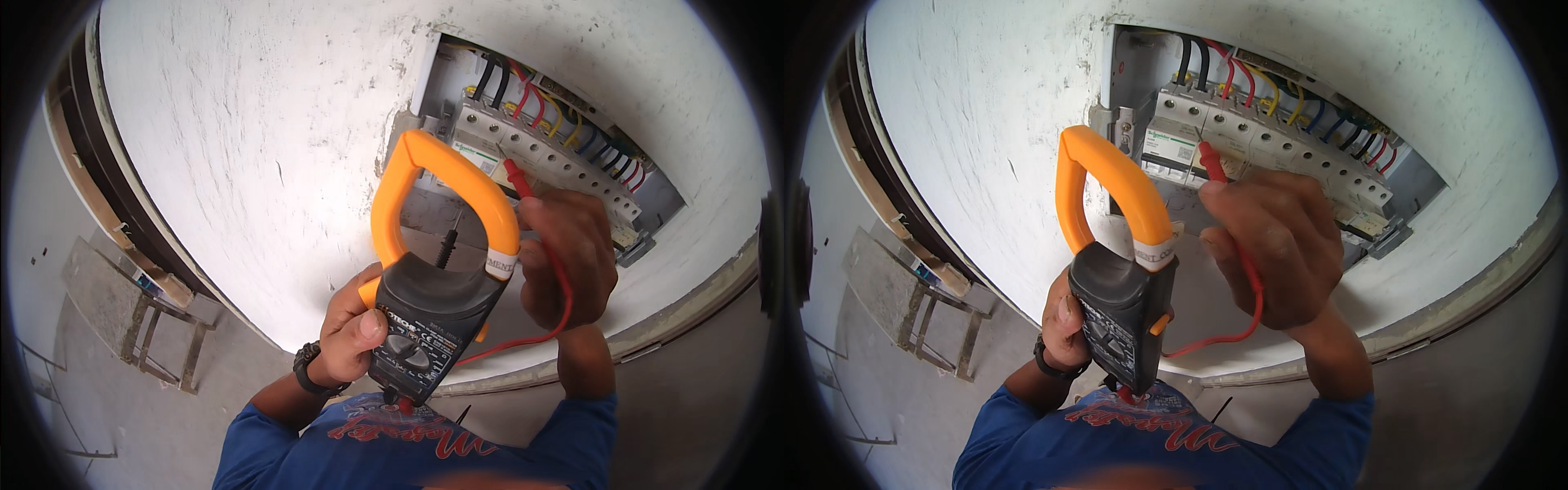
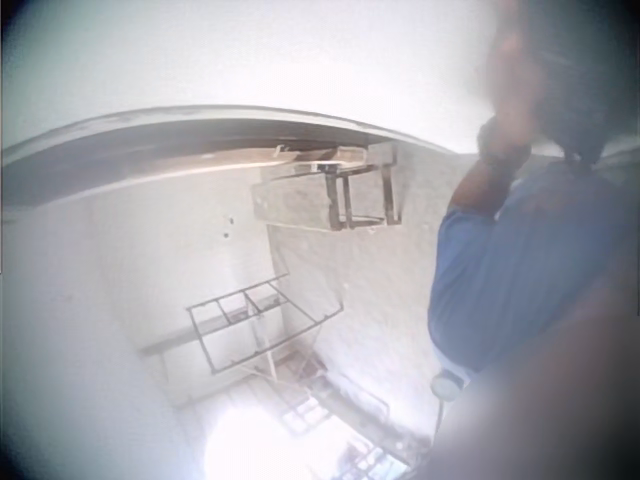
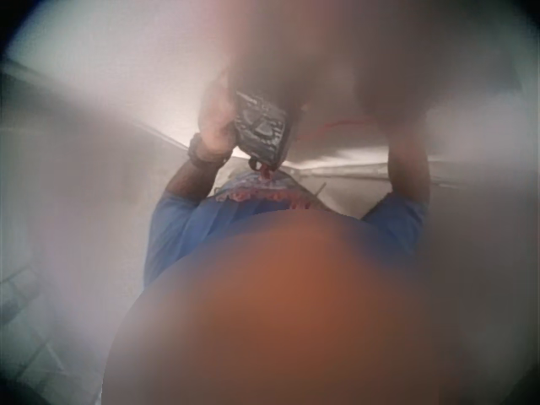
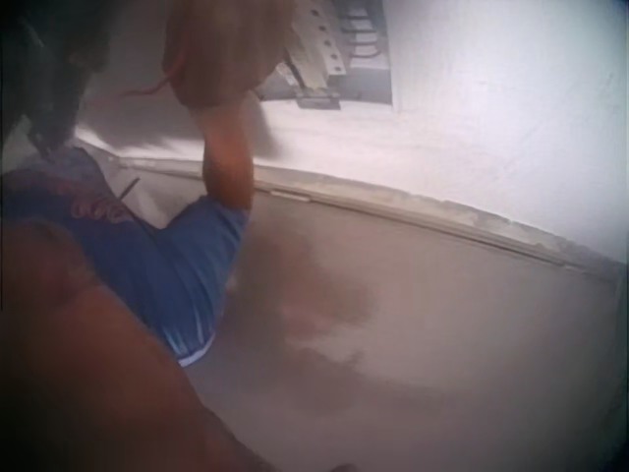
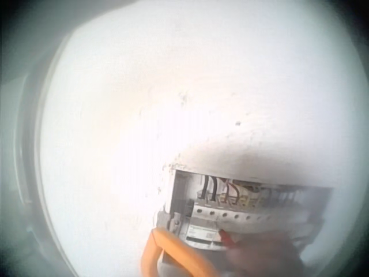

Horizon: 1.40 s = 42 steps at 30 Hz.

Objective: The person uses a clamp multimeter to test an electrical distribution board. They repeatedly place the multimeter probes on various terminals and circuit breakers while holding the clamp around a wire, then toggle some breakers and continue testing.

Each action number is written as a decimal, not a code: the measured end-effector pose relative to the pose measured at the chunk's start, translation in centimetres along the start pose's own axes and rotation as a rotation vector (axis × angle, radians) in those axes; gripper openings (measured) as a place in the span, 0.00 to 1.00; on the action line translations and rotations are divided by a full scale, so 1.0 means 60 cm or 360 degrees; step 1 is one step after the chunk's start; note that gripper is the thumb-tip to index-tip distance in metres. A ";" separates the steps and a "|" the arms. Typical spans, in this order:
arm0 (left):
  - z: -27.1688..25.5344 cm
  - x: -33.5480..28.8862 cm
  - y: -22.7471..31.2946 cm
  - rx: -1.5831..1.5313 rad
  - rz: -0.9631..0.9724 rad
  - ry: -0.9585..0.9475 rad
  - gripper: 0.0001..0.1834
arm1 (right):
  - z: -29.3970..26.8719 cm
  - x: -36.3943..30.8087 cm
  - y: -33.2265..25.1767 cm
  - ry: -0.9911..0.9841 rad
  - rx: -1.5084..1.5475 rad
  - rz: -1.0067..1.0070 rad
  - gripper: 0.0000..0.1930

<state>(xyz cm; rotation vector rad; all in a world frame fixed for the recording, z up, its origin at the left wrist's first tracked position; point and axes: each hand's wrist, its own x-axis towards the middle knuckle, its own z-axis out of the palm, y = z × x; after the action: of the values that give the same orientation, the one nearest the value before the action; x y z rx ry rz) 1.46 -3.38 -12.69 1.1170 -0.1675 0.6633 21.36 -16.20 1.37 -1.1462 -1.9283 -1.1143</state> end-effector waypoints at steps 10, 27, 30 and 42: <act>0.010 0.017 -0.022 -0.0253 0.0173 -0.0140 0.39 | -0.013 0.006 0.010 -0.0077 0.0042 -0.0006 0.16; 0.016 0.030 -0.008 -0.0280 0.0044 -0.0095 0.43 | -0.011 0.015 0.012 -0.0114 -0.0019 0.0015 0.16; 0.020 0.035 -0.008 -0.0313 0.0191 -0.0138 0.31 | -0.011 0.018 0.010 -0.0172 -0.0061 0.0006 0.16; 0.036 0.055 0.003 -0.0505 0.0166 -0.0120 0.31 | -0.026 0.009 0.011 -0.0212 -0.0256 0.0300 0.15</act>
<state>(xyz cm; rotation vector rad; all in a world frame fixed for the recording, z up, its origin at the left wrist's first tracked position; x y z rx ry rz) 4.44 -3.87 -10.10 0.8321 -0.3845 0.6613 21.86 -17.19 2.73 -1.4909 -1.8088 -1.1307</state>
